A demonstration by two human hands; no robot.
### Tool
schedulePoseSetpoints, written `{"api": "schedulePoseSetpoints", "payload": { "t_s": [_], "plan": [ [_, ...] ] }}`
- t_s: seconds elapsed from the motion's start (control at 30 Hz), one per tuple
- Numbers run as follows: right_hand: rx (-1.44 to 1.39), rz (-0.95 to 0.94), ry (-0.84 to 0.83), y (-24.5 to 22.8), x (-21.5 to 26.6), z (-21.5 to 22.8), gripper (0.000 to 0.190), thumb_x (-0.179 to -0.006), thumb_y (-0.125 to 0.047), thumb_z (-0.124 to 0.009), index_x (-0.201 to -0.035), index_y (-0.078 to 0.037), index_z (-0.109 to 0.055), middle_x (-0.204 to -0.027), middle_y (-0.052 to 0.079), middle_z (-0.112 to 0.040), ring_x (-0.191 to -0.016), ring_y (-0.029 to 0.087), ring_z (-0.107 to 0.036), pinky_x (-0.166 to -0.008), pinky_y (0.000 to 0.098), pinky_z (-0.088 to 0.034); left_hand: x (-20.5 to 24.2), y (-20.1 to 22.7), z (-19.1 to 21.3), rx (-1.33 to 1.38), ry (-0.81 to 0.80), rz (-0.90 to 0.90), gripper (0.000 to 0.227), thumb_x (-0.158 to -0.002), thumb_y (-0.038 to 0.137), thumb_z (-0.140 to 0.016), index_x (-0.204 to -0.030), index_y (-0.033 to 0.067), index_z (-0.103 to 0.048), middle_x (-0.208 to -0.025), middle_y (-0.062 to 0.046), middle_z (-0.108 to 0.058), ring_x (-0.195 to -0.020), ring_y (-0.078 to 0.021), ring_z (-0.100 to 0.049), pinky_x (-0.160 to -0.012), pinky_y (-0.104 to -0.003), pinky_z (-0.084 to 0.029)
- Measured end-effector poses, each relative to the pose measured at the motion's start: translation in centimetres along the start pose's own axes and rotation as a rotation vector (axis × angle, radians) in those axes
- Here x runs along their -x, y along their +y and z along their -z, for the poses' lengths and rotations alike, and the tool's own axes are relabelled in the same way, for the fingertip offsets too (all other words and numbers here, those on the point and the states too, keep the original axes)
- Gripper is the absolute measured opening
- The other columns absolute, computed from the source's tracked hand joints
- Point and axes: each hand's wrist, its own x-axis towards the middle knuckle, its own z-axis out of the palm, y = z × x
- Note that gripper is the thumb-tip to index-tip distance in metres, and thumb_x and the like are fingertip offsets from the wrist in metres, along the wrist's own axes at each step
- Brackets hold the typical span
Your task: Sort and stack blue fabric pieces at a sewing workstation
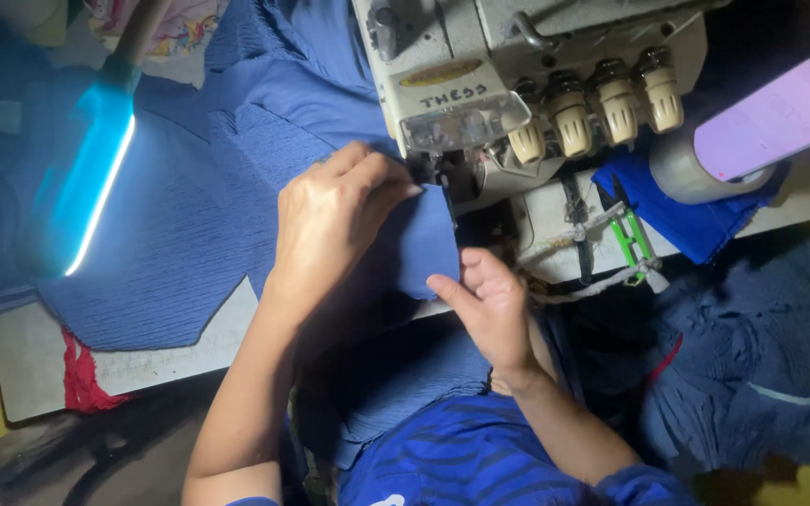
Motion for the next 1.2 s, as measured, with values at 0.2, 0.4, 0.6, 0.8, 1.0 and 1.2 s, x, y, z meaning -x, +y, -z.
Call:
{"api": "schedulePoseSetpoints", "payload": {
  "t_s": [0.2, 0.4, 0.6, 0.8, 1.0, 1.2],
  "plan": [
    [0.396, 0.270, 0.135, -0.7, 1.8, -0.7, 0.048, -0.067, 0.001, -0.067, -0.111, 0.004, -0.048, -0.050, 0.005, -0.056, -0.042, 0.006, -0.042, -0.039, 0.0174, -0.039, 0.4, 0.0, 0.5, 0.050, -0.072, 0.058, 0.009, -0.073, 0.024, -0.065, -0.076, 0.0203, -0.057, -0.068, 0.002, -0.053, -0.058, -0.0263, -0.058, -0.050, -0.036, -0.048],
    [0.488, 0.304, 0.095, -4.1, 0.5, -1.3, 0.025, -0.062, -0.001, -0.070, -0.087, -0.005, -0.066, -0.065, 0.006, -0.064, -0.055, 0.014, -0.060, -0.050, 0.0267, -0.049, -0.1, 0.0, 0.4, -0.103, -0.078, -0.021, 0.010, -0.074, 0.029, -0.064, -0.075, 0.0237, -0.055, -0.067, 0.004, -0.049, -0.055, -0.0202, -0.057, -0.049, -0.029, -0.047],
    [0.415, 0.371, 0.089, -3.5, -0.7, -1.1, 0.025, -0.067, 0.004, -0.065, -0.091, -0.001, -0.064, -0.069, 0.010, -0.065, -0.057, 0.015, -0.059, -0.057, 0.0300, -0.050, -1.1, -1.4, -0.3, -0.007, -0.027, -0.007, 0.018, -0.074, 0.029, -0.066, -0.074, 0.0192, -0.050, -0.065, 0.002, -0.047, -0.058, -0.0244, -0.057, -0.049, -0.034, -0.046],
    [0.499, 0.330, 0.108, -3.0, -0.2, -1.3, 0.022, -0.070, 0.001, -0.068, -0.091, -0.002, -0.062, -0.086, 0.009, -0.064, -0.073, 0.011, -0.060, -0.072, 0.0205, -0.048, 0.0, -0.6, -0.2, -0.227, 0.109, -0.243, 0.037, -0.073, 0.033, -0.071, -0.072, 0.0086, -0.044, -0.071, -0.003, -0.046, -0.067, -0.0239, -0.046, -0.056, -0.035, -0.038],
    [0.521, 0.207, 0.069, -2.6, -1.0, -0.8, 0.021, -0.076, 0.003, -0.059, -0.096, -0.001, -0.060, -0.093, 0.010, -0.062, -0.082, 0.013, -0.062, -0.079, 0.0221, -0.049, 2.9, 1.8, -0.5, -0.082, 0.093, -0.179, 0.016, -0.086, 0.009, -0.047, -0.097, -0.0023, -0.051, -0.110, -0.021, -0.049, -0.105, -0.0368, -0.046, -0.087, -0.046, -0.037],
    [0.362, 0.071, -0.039, -5.2, -2.7, -1.9, 0.024, -0.082, -0.009, -0.053, -0.105, -0.003, -0.056, -0.055, 0.005, -0.057, -0.045, 0.006, -0.050, -0.052, 0.0160, -0.048, 1.5, -0.3, 0.1, -0.035, 0.022, -0.121, 0.031, -0.080, 0.025, -0.051, -0.099, 0.0011, -0.055, -0.124, -0.015, -0.042, -0.115, -0.0332, -0.041, -0.093, -0.047, -0.027]
  ]
}}
